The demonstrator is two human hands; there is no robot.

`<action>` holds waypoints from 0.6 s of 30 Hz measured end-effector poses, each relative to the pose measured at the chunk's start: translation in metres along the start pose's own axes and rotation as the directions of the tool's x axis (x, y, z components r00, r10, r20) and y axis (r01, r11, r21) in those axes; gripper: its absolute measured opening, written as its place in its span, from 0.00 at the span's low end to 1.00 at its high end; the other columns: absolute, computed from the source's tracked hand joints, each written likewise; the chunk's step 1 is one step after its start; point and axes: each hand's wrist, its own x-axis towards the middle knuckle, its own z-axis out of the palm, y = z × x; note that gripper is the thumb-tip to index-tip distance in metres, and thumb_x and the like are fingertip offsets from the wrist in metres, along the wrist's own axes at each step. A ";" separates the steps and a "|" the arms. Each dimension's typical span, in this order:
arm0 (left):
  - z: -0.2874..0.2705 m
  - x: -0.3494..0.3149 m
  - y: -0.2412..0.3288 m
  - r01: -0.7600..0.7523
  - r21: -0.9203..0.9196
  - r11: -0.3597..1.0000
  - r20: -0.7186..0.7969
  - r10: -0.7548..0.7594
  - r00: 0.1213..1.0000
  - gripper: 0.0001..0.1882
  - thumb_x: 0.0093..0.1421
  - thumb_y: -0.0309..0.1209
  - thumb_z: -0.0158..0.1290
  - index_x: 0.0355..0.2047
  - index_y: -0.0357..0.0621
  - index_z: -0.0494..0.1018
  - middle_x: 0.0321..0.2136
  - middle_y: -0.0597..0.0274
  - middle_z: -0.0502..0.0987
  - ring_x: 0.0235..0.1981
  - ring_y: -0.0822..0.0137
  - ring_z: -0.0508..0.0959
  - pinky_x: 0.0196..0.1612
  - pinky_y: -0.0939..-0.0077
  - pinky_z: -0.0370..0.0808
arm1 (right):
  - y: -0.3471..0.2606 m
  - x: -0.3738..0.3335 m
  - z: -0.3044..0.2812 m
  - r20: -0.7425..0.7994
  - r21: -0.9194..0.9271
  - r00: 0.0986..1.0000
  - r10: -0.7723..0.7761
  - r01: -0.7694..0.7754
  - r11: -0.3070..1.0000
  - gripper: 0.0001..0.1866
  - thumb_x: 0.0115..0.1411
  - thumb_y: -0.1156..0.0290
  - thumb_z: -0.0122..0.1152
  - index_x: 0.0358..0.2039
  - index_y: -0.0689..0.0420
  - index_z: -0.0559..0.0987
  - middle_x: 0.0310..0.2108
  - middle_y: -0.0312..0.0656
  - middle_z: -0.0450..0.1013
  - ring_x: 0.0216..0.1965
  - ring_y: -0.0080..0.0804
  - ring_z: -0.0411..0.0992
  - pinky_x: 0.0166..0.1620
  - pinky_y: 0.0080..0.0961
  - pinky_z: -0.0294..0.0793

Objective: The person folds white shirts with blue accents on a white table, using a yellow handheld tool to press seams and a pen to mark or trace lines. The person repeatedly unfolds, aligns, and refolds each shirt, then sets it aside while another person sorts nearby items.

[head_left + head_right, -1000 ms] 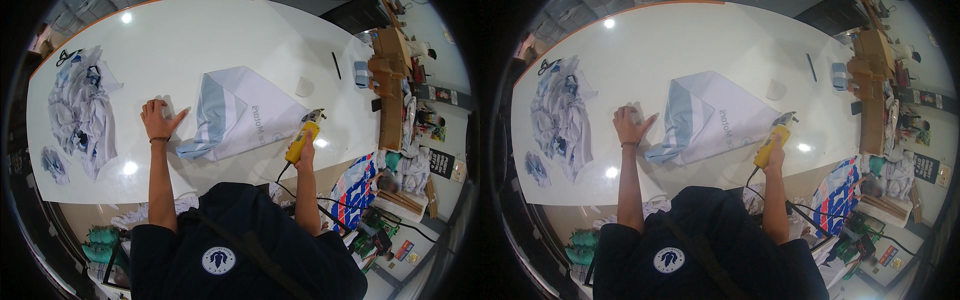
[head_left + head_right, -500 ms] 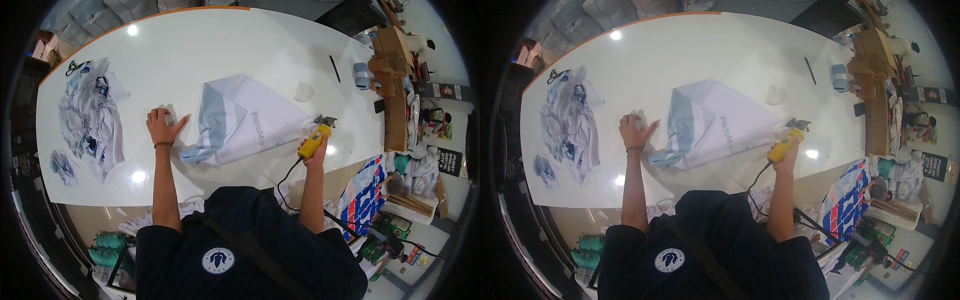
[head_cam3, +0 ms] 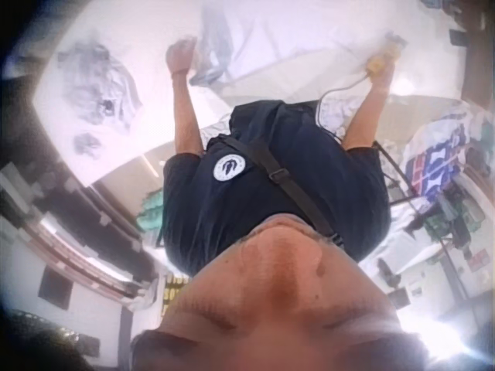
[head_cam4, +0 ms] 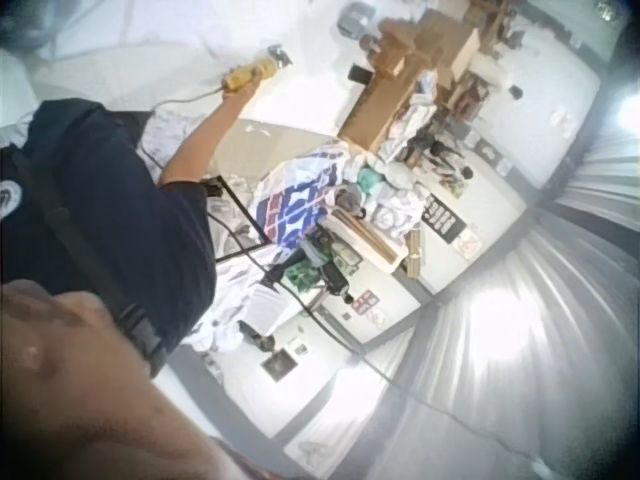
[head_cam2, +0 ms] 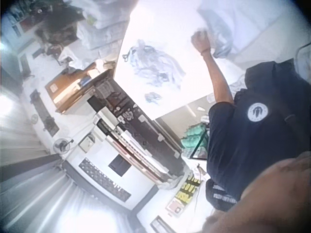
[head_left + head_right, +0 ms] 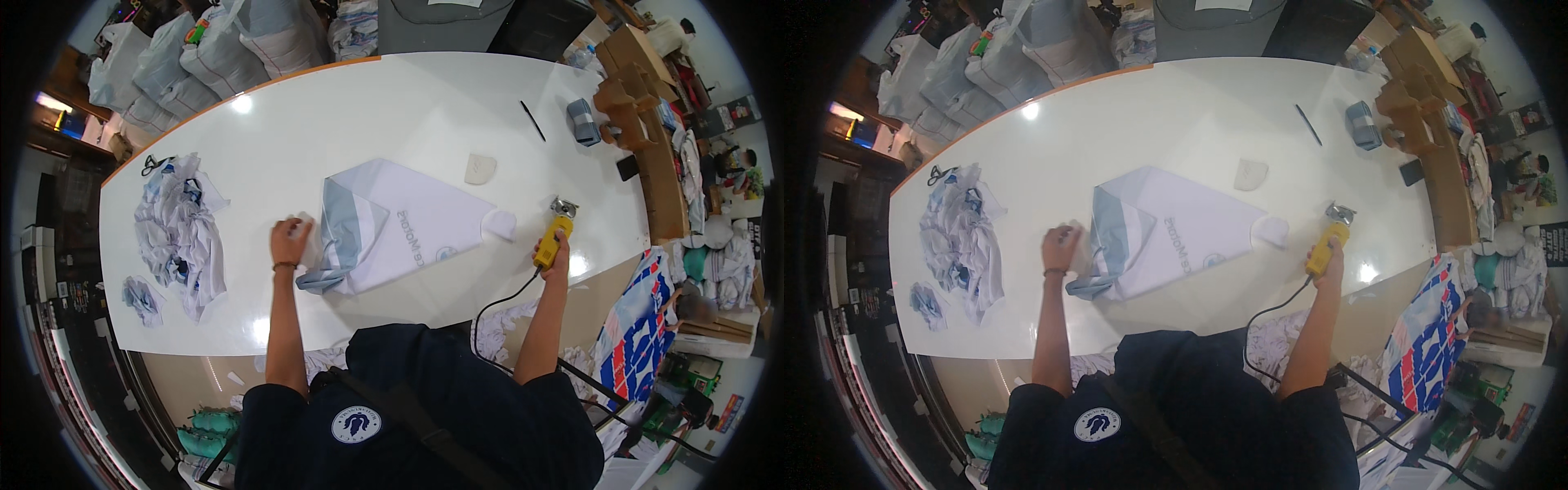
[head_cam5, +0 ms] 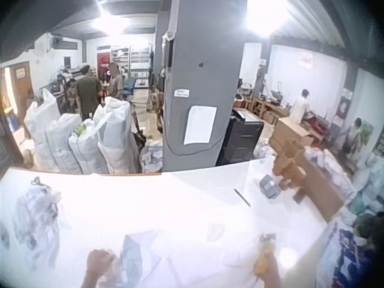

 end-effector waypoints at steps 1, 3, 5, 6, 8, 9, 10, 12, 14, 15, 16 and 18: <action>0.014 -0.008 0.008 -0.064 -0.008 0.998 0.011 0.064 0.998 0.26 0.50 0.49 0.67 0.41 0.41 0.79 0.37 0.54 0.78 0.35 0.59 0.77 0.42 0.62 0.75 | -0.007 0.010 -0.013 -0.010 0.006 1.000 -0.003 0.003 1.000 0.24 0.58 0.47 0.61 0.39 0.56 0.73 0.27 0.43 0.73 0.25 0.38 0.74 0.25 0.35 0.75; 0.020 -0.031 0.046 -0.101 0.107 0.989 0.029 0.098 0.995 0.38 0.45 0.54 0.69 0.49 0.40 0.74 0.42 0.48 0.76 0.40 0.52 0.76 0.45 0.58 0.75 | -0.016 0.029 -0.021 -0.010 0.002 1.000 0.004 -0.004 1.000 0.26 0.59 0.46 0.60 0.44 0.57 0.71 0.29 0.45 0.72 0.26 0.41 0.75 0.26 0.38 0.75; 0.031 -0.057 0.063 -0.170 0.254 0.952 -0.016 0.180 0.984 0.45 0.42 0.57 0.68 0.54 0.39 0.71 0.44 0.47 0.75 0.45 0.47 0.75 0.47 0.56 0.73 | -0.021 0.045 -0.011 -0.138 -0.197 0.982 -0.132 0.104 0.975 0.28 0.59 0.43 0.61 0.40 0.58 0.72 0.25 0.44 0.73 0.24 0.41 0.76 0.25 0.38 0.78; 0.035 -0.067 0.074 -0.184 0.329 0.926 -0.027 0.204 0.979 0.47 0.42 0.57 0.68 0.56 0.39 0.69 0.44 0.46 0.75 0.47 0.45 0.74 0.49 0.55 0.72 | -0.025 0.060 -0.015 -0.136 -0.260 0.981 -0.137 0.098 0.961 0.30 0.60 0.42 0.61 0.42 0.59 0.71 0.26 0.43 0.72 0.24 0.40 0.75 0.25 0.39 0.79; 0.046 -0.071 0.072 -0.098 0.147 0.984 0.152 0.075 0.985 0.44 0.48 0.55 0.64 0.58 0.38 0.67 0.46 0.49 0.76 0.49 0.48 0.74 0.51 0.56 0.72 | -0.026 0.108 -0.049 -0.087 -0.534 0.932 -0.352 0.255 0.806 0.30 0.63 0.38 0.56 0.31 0.58 0.78 0.25 0.36 0.71 0.23 0.27 0.70 0.26 0.28 0.71; 0.048 -0.074 0.070 -0.052 0.122 0.991 0.180 0.029 0.983 0.40 0.52 0.51 0.62 0.58 0.38 0.67 0.46 0.48 0.78 0.48 0.48 0.76 0.50 0.56 0.73 | -0.029 0.109 -0.050 -0.055 -0.548 0.945 -0.321 0.240 0.801 0.30 0.64 0.38 0.55 0.29 0.56 0.79 0.23 0.35 0.71 0.23 0.26 0.69 0.25 0.28 0.69; 0.043 -0.073 0.080 0.072 0.087 0.994 0.262 -0.092 0.961 0.35 0.54 0.45 0.61 0.58 0.41 0.68 0.46 0.46 0.79 0.47 0.47 0.77 0.50 0.55 0.74 | -0.030 0.115 -0.059 0.026 -0.460 0.962 -0.273 0.254 0.851 0.29 0.64 0.39 0.54 0.30 0.56 0.79 0.24 0.34 0.72 0.23 0.25 0.70 0.26 0.27 0.70; 0.031 -0.072 0.081 0.024 0.119 0.993 0.258 -0.054 0.965 0.25 0.54 0.39 0.59 0.52 0.47 0.74 0.45 0.47 0.80 0.45 0.46 0.79 0.49 0.54 0.75 | -0.028 0.130 -0.069 0.058 -0.508 0.959 -0.278 0.268 0.818 0.28 0.65 0.42 0.55 0.32 0.60 0.79 0.27 0.37 0.75 0.26 0.29 0.73 0.30 0.30 0.75; 0.012 -0.074 0.054 -0.025 0.052 0.998 0.128 0.019 0.992 0.19 0.54 0.38 0.60 0.46 0.47 0.79 0.40 0.50 0.82 0.40 0.47 0.81 0.45 0.57 0.77 | -0.018 0.129 -0.065 0.009 -0.475 0.958 -0.285 0.255 0.842 0.32 0.63 0.40 0.56 0.38 0.64 0.79 0.31 0.42 0.77 0.31 0.33 0.76 0.35 0.33 0.78; -0.001 -0.075 0.054 0.021 -0.025 0.999 0.053 -0.020 0.998 0.17 0.54 0.37 0.60 0.43 0.46 0.80 0.38 0.51 0.82 0.38 0.49 0.82 0.43 0.59 0.78 | -0.023 0.128 -0.059 -0.021 -0.488 0.958 -0.285 0.239 0.840 0.34 0.62 0.39 0.57 0.40 0.65 0.79 0.33 0.45 0.77 0.34 0.36 0.77 0.37 0.34 0.78; -0.012 -0.078 0.057 0.055 -0.111 0.992 -0.010 -0.056 0.998 0.15 0.54 0.36 0.61 0.41 0.45 0.81 0.36 0.52 0.83 0.36 0.50 0.83 0.41 0.61 0.79 | -0.029 0.125 -0.046 -0.107 -0.616 0.942 -0.317 0.188 0.765 0.36 0.61 0.38 0.57 0.42 0.66 0.78 0.32 0.45 0.76 0.32 0.38 0.77 0.36 0.34 0.79; -0.054 -0.072 0.068 0.167 -0.284 0.944 -0.130 -0.210 0.969 0.12 0.54 0.32 0.62 0.38 0.43 0.82 0.30 0.57 0.84 0.29 0.62 0.83 0.36 0.70 0.78 | -0.029 0.089 -0.033 -0.291 -0.803 0.861 -0.417 0.017 0.596 0.40 0.59 0.36 0.59 0.46 0.67 0.75 0.29 0.46 0.74 0.30 0.41 0.77 0.34 0.32 0.80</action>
